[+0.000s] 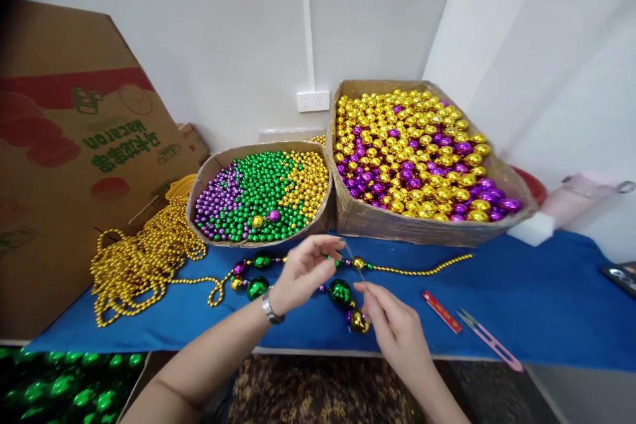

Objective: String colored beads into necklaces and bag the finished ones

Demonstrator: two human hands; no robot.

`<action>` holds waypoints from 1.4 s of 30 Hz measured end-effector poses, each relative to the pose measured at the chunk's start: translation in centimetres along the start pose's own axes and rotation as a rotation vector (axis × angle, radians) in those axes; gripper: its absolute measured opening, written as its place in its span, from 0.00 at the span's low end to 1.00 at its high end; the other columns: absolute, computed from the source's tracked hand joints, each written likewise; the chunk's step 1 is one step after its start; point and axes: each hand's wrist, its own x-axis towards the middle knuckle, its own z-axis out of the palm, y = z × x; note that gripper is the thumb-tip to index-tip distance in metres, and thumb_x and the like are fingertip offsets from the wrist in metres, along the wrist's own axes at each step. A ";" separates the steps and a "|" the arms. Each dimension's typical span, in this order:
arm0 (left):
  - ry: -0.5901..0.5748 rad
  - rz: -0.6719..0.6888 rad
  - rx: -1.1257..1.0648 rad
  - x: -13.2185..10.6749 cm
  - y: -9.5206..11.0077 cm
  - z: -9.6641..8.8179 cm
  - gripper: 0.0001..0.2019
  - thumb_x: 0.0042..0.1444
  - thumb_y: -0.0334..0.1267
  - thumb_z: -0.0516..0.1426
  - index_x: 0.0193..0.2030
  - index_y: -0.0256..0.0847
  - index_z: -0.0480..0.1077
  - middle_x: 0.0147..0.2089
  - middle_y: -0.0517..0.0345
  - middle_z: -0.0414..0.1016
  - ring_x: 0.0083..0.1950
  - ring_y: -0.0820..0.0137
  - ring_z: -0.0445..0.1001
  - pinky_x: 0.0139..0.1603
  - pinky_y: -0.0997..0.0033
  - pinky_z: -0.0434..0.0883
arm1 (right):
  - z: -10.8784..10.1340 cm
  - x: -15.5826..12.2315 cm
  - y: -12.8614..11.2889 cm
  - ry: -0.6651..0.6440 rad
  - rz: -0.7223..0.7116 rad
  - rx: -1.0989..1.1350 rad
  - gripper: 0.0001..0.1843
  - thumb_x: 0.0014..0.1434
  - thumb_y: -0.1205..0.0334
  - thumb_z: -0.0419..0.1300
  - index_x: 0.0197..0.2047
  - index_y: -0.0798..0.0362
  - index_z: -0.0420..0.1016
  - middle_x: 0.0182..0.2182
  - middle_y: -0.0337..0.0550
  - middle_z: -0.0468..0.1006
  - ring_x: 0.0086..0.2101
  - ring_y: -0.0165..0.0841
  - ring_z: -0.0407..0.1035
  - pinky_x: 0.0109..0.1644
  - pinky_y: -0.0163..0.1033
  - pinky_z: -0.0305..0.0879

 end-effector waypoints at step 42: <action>0.680 -0.186 1.656 -19.4 -5.0 -25.7 0.20 0.57 0.43 0.50 0.52 0.33 0.66 0.46 0.41 0.73 0.48 0.55 0.70 0.49 0.56 0.66 | -2.9 -0.8 7.7 0.665 0.431 0.731 0.24 0.44 0.45 0.68 0.38 0.53 0.74 0.19 0.31 0.65 0.22 0.23 0.59 0.23 0.28 0.58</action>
